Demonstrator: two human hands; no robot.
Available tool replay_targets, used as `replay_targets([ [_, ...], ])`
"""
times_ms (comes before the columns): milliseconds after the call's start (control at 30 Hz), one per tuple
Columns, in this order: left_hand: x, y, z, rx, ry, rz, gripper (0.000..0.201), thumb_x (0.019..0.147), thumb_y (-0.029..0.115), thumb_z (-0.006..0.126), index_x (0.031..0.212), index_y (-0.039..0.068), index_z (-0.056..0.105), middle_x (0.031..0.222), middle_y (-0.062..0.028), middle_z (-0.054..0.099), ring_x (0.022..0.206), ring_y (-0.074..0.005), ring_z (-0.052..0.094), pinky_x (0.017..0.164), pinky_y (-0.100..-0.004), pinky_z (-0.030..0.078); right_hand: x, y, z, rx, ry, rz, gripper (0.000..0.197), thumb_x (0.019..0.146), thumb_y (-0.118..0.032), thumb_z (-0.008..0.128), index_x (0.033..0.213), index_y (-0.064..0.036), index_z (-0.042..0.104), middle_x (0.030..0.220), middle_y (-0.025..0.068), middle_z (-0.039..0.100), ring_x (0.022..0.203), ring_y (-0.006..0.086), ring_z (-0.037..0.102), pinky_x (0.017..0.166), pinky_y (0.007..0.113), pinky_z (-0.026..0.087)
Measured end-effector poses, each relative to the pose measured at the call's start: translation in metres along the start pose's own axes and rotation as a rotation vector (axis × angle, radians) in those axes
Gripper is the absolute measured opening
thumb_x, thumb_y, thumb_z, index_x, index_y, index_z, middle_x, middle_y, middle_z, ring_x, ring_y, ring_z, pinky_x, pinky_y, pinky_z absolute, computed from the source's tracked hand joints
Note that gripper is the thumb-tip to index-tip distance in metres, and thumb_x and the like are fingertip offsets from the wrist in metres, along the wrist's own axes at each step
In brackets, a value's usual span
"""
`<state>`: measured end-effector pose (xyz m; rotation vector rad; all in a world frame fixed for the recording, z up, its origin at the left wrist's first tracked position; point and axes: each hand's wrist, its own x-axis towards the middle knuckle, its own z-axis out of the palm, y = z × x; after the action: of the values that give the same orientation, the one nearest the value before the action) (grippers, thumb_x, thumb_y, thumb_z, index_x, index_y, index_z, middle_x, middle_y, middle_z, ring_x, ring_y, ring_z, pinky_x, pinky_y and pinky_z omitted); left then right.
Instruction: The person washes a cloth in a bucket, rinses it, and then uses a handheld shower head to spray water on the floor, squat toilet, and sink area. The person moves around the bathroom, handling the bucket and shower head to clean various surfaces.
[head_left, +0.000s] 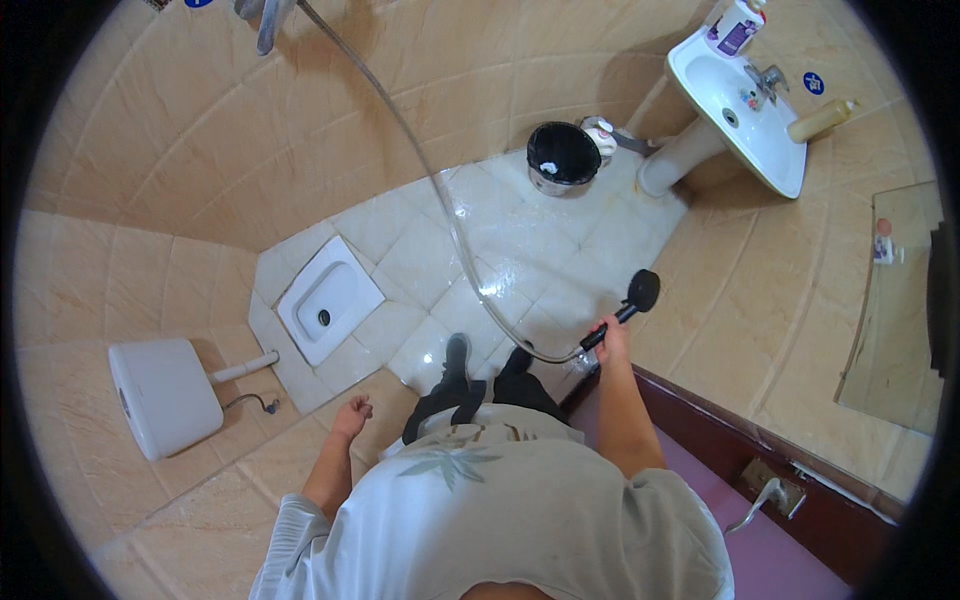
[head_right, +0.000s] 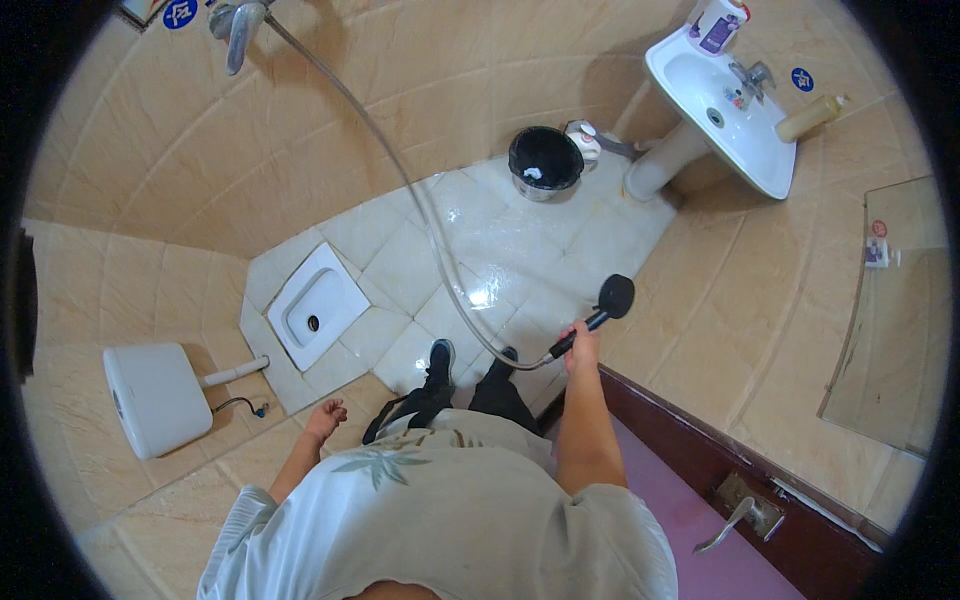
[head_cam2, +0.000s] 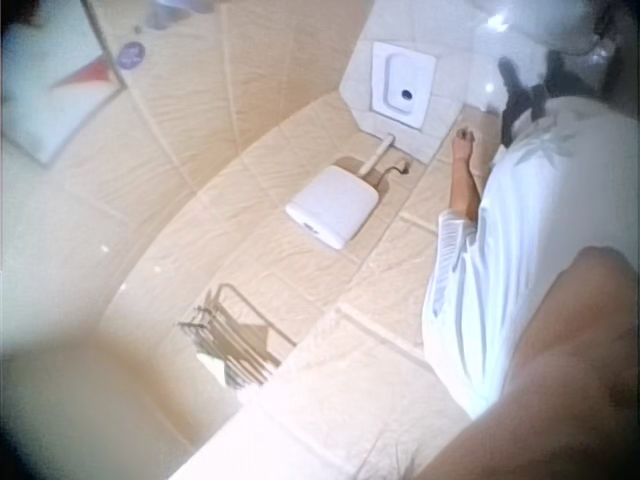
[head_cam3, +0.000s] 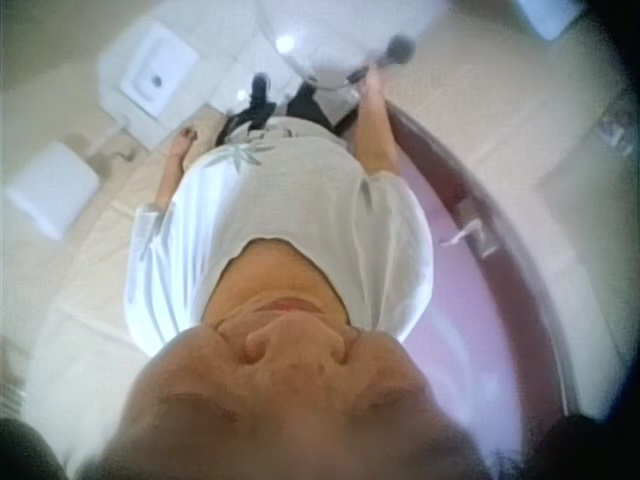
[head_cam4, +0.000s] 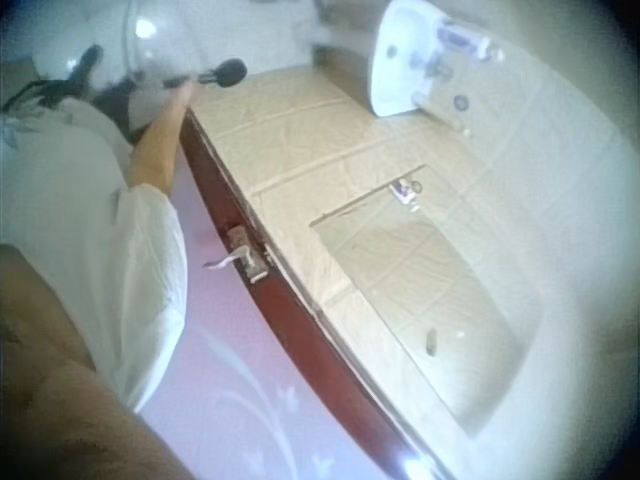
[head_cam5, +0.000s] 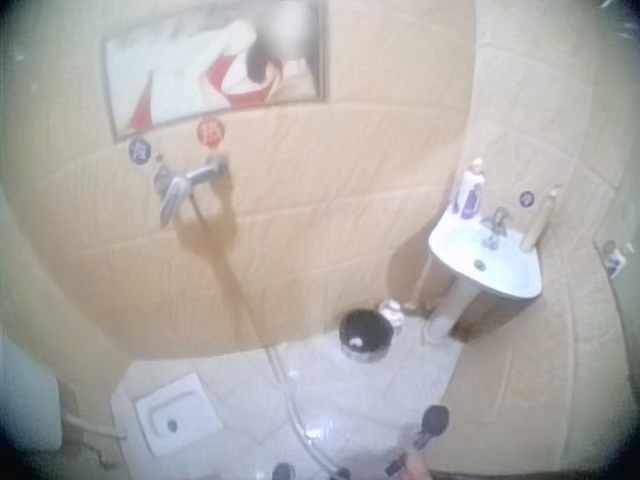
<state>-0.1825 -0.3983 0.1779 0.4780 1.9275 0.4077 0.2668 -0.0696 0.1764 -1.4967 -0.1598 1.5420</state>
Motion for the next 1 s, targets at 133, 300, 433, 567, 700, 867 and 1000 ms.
replay_targets([
  [133,0.0,0.01,0.004,0.025,0.012,-0.009,0.036,0.08,0.01,0.049,0.113,-0.005,0.046,0.087,-0.011,0.059,0.074,-0.0167,0.058,0.069,-0.0277,0.045,0.02,-0.034,-0.028,0.066,0.148,-0.132,0.015,0.078,-0.004,0.046,0.089,-0.0059,0.035,0.061,0.0048,0.042,0.048,0.0147,0.045,0.042,0.028,0.042],
  [300,0.016,0.019,0.017,0.109,-0.028,0.008,0.036,0.08,0.01,0.049,0.112,-0.005,0.047,0.088,-0.0119,0.059,0.073,-0.0176,0.058,0.067,-0.0284,0.046,0.076,-0.082,-0.086,0.055,0.471,-0.443,0.014,0.076,-0.001,0.043,0.085,-0.0069,0.034,0.063,0.0052,0.042,0.048,0.0155,0.045,0.042,0.029,0.042],
  [433,0.004,0.046,0.025,0.085,-0.011,-0.036,0.036,0.079,0.009,0.048,0.112,-0.005,0.046,0.088,-0.0123,0.059,0.074,-0.0181,0.058,0.068,-0.0282,0.046,0.078,-0.121,-0.076,-0.035,0.545,-0.605,0.019,0.075,0.001,0.041,0.092,-0.0048,0.035,0.065,0.0058,0.042,0.047,0.0155,0.046,0.043,0.028,0.043],
  [567,0.001,0.076,0.031,0.058,-0.012,-0.017,0.036,0.079,0.008,0.048,0.111,-0.006,0.047,0.089,-0.0132,0.06,0.075,-0.0182,0.059,0.07,-0.028,0.046,0.097,-0.155,-0.066,0.066,0.461,-0.657,0.022,0.076,0.002,0.042,0.095,-0.0052,0.033,0.064,0.0055,0.043,0.048,0.0158,0.046,0.044,0.028,0.043],
  [700,0.006,0.07,0.037,0.13,0.0,0.032,0.034,0.079,0.008,0.048,0.11,-0.005,0.048,0.087,-0.0131,0.061,0.074,-0.0171,0.059,0.07,-0.027,0.046,0.115,-0.175,-0.049,0.177,0.318,-0.513,0.02,0.077,0.001,0.043,0.092,-0.0067,0.032,0.062,0.0051,0.043,0.049,0.0158,0.046,0.045,0.028,0.044],
  [867,0.009,0.07,0.048,0.148,-0.075,-0.026,0.032,0.079,0.009,0.049,0.108,-0.005,0.05,0.084,-0.0125,0.062,0.072,-0.0174,0.059,0.069,-0.0269,0.046,0.124,-0.186,-0.031,0.096,0.236,-0.445,0.02,0.077,-0.001,0.043,0.09,-0.0075,0.031,0.066,0.0062,0.043,0.05,0.0149,0.046,0.046,0.028,0.044],
  [1000,0.048,0.076,0.039,0.165,-0.077,0.064,0.03,0.08,0.011,0.051,0.106,-0.004,0.051,0.082,-0.013,0.062,0.071,-0.0173,0.059,0.067,-0.0273,0.047,0.134,-0.184,-0.023,0.013,0.237,-0.419,0.02,0.077,-0.001,0.043,0.091,-0.0076,0.031,0.064,0.0058,0.042,0.049,0.0147,0.046,0.044,0.028,0.043],
])
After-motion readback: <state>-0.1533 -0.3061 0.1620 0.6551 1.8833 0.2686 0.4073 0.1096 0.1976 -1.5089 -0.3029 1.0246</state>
